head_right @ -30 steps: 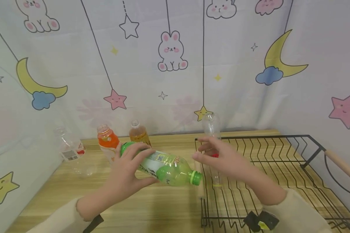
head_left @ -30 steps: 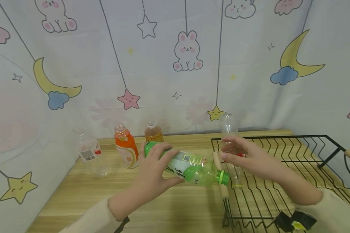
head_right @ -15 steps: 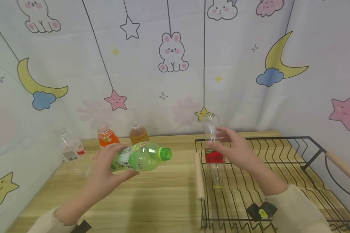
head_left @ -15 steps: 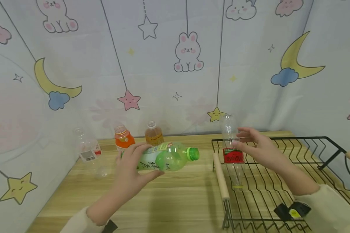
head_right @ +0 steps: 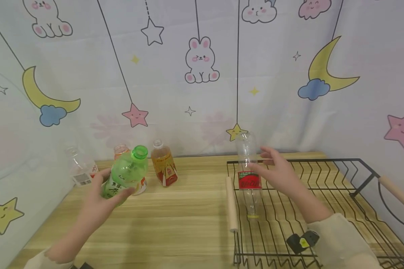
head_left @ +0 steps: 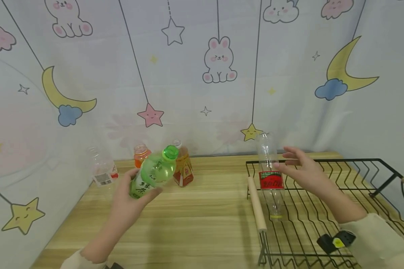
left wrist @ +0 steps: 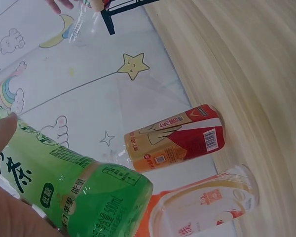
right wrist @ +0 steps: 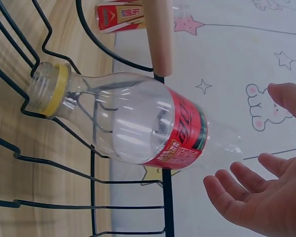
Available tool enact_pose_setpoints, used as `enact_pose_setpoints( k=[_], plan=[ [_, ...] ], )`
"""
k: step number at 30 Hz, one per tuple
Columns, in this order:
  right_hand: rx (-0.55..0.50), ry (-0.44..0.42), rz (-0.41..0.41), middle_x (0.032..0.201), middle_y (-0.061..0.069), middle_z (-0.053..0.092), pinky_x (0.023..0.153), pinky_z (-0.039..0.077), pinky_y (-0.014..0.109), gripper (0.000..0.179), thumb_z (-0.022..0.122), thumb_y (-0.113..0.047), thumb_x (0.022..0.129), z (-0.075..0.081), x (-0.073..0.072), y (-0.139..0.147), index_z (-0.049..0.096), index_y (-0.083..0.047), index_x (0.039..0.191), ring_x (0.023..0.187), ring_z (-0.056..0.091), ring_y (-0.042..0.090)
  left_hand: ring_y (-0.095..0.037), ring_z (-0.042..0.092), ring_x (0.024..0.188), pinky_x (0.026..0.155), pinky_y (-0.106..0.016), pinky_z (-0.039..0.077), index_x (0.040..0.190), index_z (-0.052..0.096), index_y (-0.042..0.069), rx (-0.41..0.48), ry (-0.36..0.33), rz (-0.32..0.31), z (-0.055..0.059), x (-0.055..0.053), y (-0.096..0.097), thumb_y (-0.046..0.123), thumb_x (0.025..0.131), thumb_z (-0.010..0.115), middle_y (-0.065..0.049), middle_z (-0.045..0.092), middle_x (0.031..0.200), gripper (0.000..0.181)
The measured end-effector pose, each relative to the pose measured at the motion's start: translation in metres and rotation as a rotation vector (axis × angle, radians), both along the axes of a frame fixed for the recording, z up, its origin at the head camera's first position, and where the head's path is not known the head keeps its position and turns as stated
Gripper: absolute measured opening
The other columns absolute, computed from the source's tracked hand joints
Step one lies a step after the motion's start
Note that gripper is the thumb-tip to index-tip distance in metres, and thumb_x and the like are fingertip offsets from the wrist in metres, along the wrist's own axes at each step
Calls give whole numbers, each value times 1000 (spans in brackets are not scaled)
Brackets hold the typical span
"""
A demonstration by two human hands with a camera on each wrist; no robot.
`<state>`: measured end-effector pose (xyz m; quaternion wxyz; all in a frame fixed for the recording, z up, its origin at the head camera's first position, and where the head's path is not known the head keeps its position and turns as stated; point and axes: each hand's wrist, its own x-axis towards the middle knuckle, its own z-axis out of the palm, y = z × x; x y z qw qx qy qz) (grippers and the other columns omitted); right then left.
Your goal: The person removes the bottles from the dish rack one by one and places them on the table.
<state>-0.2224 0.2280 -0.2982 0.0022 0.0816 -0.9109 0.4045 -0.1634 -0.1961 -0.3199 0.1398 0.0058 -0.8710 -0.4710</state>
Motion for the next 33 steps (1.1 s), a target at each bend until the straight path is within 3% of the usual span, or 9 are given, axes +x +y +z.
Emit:
enact_pose_setpoints(
  k=[3, 6, 10, 13, 33],
  plan=[
    [2, -6, -3, 149, 25, 32, 89, 45, 61, 85, 57, -51, 92, -4, -3, 1, 17, -6, 153, 130, 38, 45, -26, 43, 110, 83, -36, 43, 141, 32, 10, 52, -21, 16, -5, 0, -9, 33, 85, 74, -13, 40, 131, 74],
    [-6, -17, 2, 149, 26, 31, 91, 44, 62, 86, 57, -50, 93, -10, -5, 2, 17, -4, 152, 131, 37, 46, -27, 40, 116, 89, -43, 42, 142, 28, 9, 115, -18, 34, -9, -2, -17, 31, 88, 71, -14, 37, 133, 72],
    [-26, -43, 6, 150, 27, 30, 95, 41, 63, 87, 58, -49, 93, -15, -6, 1, 15, -2, 152, 132, 36, 46, -31, 31, 127, 103, -60, 29, 143, 24, 7, 204, -10, 76, -14, -3, -27, 28, 90, 69, -17, 33, 140, 72],
    [-36, -65, 7, 150, 28, 28, 96, 40, 63, 88, 59, -48, 92, -17, -7, 0, 14, -2, 153, 131, 35, 46, -35, 26, 134, 108, -66, 19, 146, 19, 6, 241, -34, 110, -17, -4, -34, 31, 90, 68, -20, 29, 146, 78],
    [-1, -119, 33, 146, 30, 32, 89, 47, 57, 94, 60, -51, 91, -33, -12, -1, 10, -1, 152, 126, 40, 51, -43, 16, 141, 110, -62, 22, 151, 7, 6, 341, -140, 195, -53, -18, -55, 43, 91, 63, -22, 13, 156, 89]
  ],
)
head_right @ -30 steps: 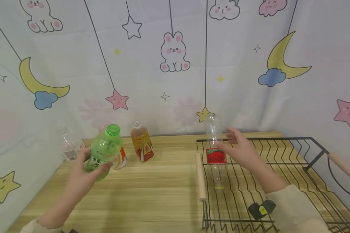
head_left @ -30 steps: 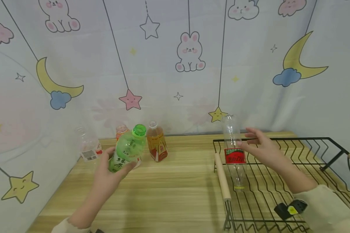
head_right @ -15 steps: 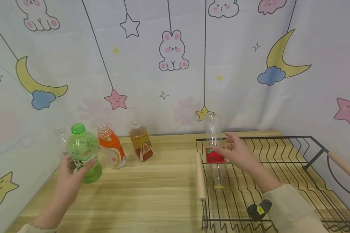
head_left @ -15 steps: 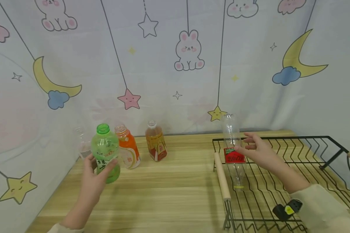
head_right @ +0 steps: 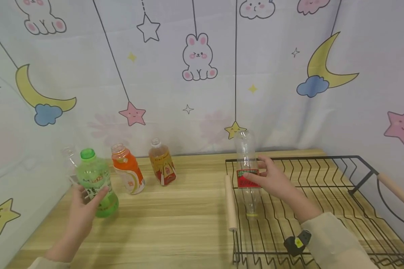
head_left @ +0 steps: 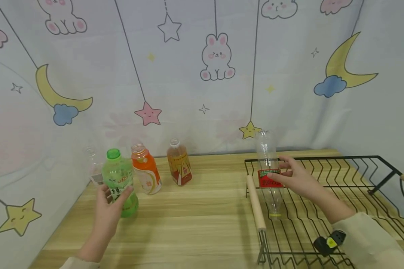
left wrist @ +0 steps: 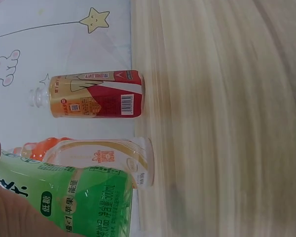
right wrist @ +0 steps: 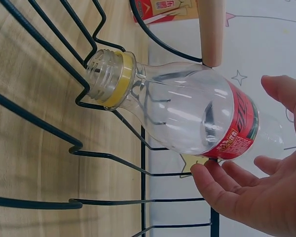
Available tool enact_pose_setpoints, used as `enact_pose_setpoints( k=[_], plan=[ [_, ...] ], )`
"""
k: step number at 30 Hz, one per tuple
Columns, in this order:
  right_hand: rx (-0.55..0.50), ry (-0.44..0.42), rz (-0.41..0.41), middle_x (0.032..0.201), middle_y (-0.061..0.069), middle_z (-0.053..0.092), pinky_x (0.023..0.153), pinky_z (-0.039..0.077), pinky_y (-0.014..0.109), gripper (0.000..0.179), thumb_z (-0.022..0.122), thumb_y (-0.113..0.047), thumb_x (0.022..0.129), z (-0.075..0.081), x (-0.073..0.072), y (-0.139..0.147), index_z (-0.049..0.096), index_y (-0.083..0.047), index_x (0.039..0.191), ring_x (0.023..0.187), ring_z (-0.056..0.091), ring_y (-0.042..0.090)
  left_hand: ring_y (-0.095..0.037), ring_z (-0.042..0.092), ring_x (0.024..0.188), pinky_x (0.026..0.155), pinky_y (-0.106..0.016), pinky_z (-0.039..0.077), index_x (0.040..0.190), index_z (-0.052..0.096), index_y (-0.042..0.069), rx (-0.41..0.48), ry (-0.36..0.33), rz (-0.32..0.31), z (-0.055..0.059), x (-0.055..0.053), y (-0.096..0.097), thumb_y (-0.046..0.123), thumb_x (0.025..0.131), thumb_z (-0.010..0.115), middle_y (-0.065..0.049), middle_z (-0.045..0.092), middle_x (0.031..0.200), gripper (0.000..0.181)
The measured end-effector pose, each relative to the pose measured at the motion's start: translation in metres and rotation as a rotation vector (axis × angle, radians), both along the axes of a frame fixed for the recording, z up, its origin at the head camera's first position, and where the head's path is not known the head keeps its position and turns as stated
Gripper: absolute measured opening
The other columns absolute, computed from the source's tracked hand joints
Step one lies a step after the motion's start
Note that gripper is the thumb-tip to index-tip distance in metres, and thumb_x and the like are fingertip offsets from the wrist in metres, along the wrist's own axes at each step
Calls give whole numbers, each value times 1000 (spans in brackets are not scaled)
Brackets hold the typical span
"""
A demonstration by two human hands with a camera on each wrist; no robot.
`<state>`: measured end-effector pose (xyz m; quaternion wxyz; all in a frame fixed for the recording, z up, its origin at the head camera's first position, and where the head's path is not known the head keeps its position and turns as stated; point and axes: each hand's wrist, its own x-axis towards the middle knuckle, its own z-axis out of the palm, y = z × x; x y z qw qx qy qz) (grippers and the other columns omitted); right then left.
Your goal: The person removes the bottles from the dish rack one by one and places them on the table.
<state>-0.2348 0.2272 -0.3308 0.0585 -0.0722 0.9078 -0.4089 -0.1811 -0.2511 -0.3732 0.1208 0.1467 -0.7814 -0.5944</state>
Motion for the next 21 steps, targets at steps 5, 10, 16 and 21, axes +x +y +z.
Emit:
enact_pose_setpoints(
  k=[5, 10, 16, 21],
  plan=[
    [9, 3, 10, 145, 31, 34, 85, 50, 53, 94, 60, -50, 91, -2, 0, 0, 9, -1, 153, 123, 43, 50, -42, 20, 137, 110, -59, 25, 151, 7, 8, 26, -3, -4, -7, -4, 0, 40, 93, 60, -23, 14, 155, 85],
    [-37, -5, 29, 145, 34, 31, 80, 54, 44, 94, 61, -46, 92, -3, 0, 1, 6, 0, 153, 120, 47, 49, -41, 19, 138, 111, -54, 26, 151, 1, 8, 69, -27, -16, -11, -6, 0, 40, 94, 58, -24, 10, 155, 87],
    [-53, -27, 40, 144, 37, 30, 76, 55, 42, 94, 63, -43, 92, -5, -1, 0, 6, 3, 152, 105, 60, 40, -41, 18, 139, 113, -53, 24, 150, -3, 6, 114, -46, -28, -13, -6, 0, 40, 95, 58, -26, 7, 156, 89],
    [-53, -50, 39, 142, 38, 31, 75, 55, 41, 95, 64, -43, 91, -6, 0, -1, 7, 3, 151, 101, 61, 35, -43, 16, 140, 114, -54, 21, 150, -6, 4, 129, -47, -32, -16, -6, -1, 39, 96, 57, -27, 4, 156, 90]
  ],
)
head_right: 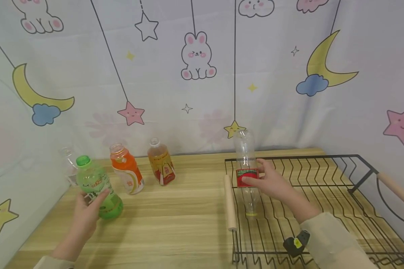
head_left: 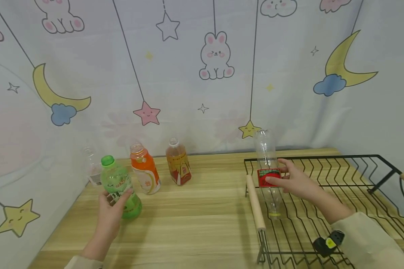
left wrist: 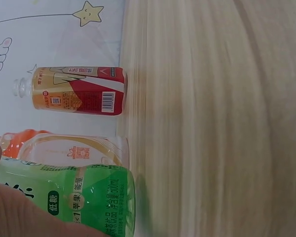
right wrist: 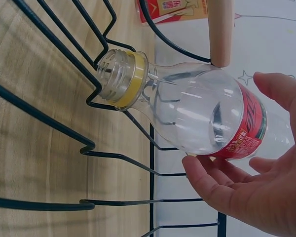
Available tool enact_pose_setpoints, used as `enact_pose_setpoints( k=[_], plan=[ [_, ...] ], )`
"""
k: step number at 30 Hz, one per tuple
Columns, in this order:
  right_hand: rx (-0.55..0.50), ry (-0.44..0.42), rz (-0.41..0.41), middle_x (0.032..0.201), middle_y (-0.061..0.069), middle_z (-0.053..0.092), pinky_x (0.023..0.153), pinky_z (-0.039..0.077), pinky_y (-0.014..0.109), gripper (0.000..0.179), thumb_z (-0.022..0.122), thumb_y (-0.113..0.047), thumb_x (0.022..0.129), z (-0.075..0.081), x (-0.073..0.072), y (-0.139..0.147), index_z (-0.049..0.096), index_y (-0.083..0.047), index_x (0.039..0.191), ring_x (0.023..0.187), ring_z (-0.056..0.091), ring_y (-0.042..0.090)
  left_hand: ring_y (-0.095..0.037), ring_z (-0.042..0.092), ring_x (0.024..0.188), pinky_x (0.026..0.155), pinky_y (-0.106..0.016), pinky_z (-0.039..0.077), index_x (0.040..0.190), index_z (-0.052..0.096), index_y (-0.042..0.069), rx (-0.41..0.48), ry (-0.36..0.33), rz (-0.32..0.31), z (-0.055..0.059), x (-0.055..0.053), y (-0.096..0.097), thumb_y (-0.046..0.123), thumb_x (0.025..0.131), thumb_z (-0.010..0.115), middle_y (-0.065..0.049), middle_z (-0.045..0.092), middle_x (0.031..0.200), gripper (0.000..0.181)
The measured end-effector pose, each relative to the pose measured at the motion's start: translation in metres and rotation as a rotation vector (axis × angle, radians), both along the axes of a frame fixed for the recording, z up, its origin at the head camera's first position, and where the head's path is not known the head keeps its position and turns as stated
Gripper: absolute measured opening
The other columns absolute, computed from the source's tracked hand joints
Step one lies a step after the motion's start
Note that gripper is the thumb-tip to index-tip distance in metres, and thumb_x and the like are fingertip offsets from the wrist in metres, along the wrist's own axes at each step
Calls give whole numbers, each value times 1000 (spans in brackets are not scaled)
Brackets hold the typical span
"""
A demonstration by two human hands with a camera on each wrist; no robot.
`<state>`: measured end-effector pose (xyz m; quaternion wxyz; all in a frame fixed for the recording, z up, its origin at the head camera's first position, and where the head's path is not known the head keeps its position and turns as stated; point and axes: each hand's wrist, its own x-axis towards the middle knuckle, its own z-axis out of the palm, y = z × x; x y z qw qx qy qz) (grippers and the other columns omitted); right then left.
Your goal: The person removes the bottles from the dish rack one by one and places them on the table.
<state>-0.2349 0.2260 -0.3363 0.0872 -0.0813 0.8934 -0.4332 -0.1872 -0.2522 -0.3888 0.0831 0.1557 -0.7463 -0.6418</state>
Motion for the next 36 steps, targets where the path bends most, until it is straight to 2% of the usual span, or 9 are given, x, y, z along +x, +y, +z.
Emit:
enact_pose_setpoints(
  k=[10, 16, 26, 36],
  plan=[
    [-28, -16, 12, 139, 41, 32, 77, 55, 45, 94, 62, -36, 94, -3, 1, -1, 1, 6, 150, 111, 56, 46, -42, 15, 140, 115, -53, 20, 149, -7, 4, 16, -15, 13, -6, -4, -3, 37, 97, 56, -27, 4, 156, 88],
    [-36, -14, 12, 138, 42, 32, 78, 55, 46, 95, 63, -35, 94, -5, 2, -1, -2, 7, 149, 117, 50, 52, -44, 13, 141, 115, -54, 18, 148, -11, 4, 23, -21, -1, -7, -2, -4, 38, 97, 55, -27, 1, 156, 90],
    [-37, -18, 3, 137, 42, 32, 77, 55, 45, 94, 63, -33, 94, -5, 4, -1, -2, 7, 149, 116, 50, 52, -45, 12, 141, 115, -54, 18, 148, -11, 3, 13, -22, 7, -8, -2, -2, 41, 96, 55, -28, 1, 155, 93],
    [-38, -21, -4, 139, 41, 31, 76, 55, 42, 95, 64, -35, 93, 0, 4, 0, -1, 3, 151, 104, 60, 40, -44, 11, 142, 115, -55, 17, 149, -12, 5, 4, -18, 25, -10, -3, -3, 41, 95, 57, -28, 1, 156, 95]
  ],
)
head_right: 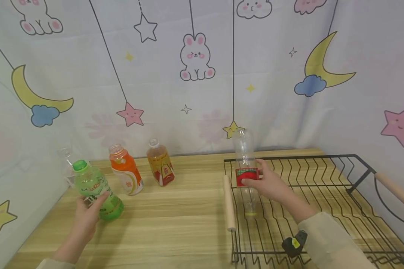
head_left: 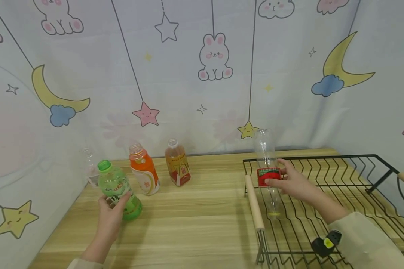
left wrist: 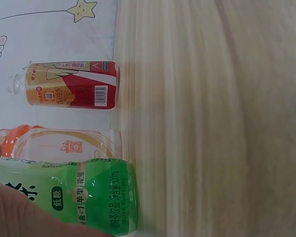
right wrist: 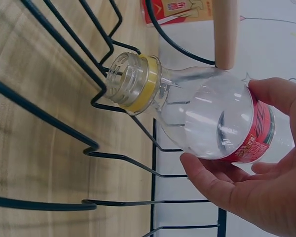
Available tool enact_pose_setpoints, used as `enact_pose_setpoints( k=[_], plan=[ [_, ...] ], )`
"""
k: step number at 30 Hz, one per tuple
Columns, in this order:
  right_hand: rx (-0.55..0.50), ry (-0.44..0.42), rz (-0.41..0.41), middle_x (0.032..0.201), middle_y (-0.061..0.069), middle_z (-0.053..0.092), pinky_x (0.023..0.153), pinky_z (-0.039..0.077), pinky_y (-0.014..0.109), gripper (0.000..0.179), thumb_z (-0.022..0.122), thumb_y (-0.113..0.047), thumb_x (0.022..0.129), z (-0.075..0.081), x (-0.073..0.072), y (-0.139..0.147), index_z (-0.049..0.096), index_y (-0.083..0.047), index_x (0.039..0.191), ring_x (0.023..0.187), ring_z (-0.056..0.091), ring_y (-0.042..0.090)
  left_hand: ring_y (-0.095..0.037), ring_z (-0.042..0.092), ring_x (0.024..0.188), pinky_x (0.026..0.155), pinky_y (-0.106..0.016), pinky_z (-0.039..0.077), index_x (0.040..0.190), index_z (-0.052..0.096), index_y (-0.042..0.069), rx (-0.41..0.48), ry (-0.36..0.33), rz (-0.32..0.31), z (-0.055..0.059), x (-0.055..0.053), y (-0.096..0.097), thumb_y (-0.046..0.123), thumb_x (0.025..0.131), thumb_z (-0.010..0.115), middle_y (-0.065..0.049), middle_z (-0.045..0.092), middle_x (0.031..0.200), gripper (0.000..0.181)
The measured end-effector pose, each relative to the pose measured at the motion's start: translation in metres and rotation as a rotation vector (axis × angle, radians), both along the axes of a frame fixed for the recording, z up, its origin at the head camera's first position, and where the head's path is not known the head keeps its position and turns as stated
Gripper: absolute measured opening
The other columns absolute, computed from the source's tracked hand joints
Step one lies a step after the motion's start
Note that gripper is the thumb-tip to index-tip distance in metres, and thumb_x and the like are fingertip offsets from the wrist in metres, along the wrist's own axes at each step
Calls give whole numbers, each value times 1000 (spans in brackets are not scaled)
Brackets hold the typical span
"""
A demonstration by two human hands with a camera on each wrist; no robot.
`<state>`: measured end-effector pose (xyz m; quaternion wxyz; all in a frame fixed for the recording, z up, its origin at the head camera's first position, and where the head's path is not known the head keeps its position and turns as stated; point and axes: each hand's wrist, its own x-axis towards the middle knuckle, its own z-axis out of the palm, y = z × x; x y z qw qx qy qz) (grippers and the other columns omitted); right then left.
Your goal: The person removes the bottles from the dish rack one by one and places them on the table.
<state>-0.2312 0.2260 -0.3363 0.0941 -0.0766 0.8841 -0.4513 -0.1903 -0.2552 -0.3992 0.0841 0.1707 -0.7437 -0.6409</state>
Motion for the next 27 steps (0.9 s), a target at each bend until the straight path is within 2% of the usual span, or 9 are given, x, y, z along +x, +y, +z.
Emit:
enact_pose_setpoints(
  k=[4, 8, 15, 20, 27],
  plan=[
    [0, 13, -5, 139, 41, 29, 76, 55, 43, 94, 63, -35, 93, 6, 1, 3, -1, 2, 151, 103, 60, 41, -44, 8, 143, 115, -56, 16, 150, -14, 8, -16, 4, 4, 4, 2, -2, 41, 94, 58, -27, -1, 156, 98],
    [-16, 32, -11, 136, 40, 34, 74, 54, 39, 92, 63, -33, 93, 12, 2, 5, 1, 4, 151, 104, 59, 40, -43, 3, 145, 114, -59, 16, 151, -14, 10, -36, 14, 20, 13, 6, -5, 37, 94, 60, -26, -1, 157, 97],
    [-29, 62, -12, 139, 39, 33, 72, 54, 35, 91, 63, -34, 93, 23, 6, 11, 2, 3, 152, 109, 57, 40, -33, -1, 147, 116, -55, 12, 152, -8, 13, -35, 85, 98, 43, 11, -8, 31, 93, 63, -19, 4, 159, 94],
    [-32, 76, -7, 141, 38, 32, 76, 55, 38, 90, 62, -33, 94, 31, 12, 15, 3, 0, 153, 111, 56, 40, -28, -1, 148, 117, -52, 8, 152, -6, 16, -86, 106, 113, 64, 18, -5, 30, 92, 64, -12, 5, 160, 93],
    [2, 131, 22, 140, 37, 36, 77, 56, 39, 86, 61, -32, 94, 41, 19, 18, 7, 2, 152, 115, 54, 44, -25, -2, 148, 116, -54, 2, 153, -3, 19, -180, 125, 112, 80, 26, 0, 35, 91, 66, -5, 5, 162, 95]
  ],
)
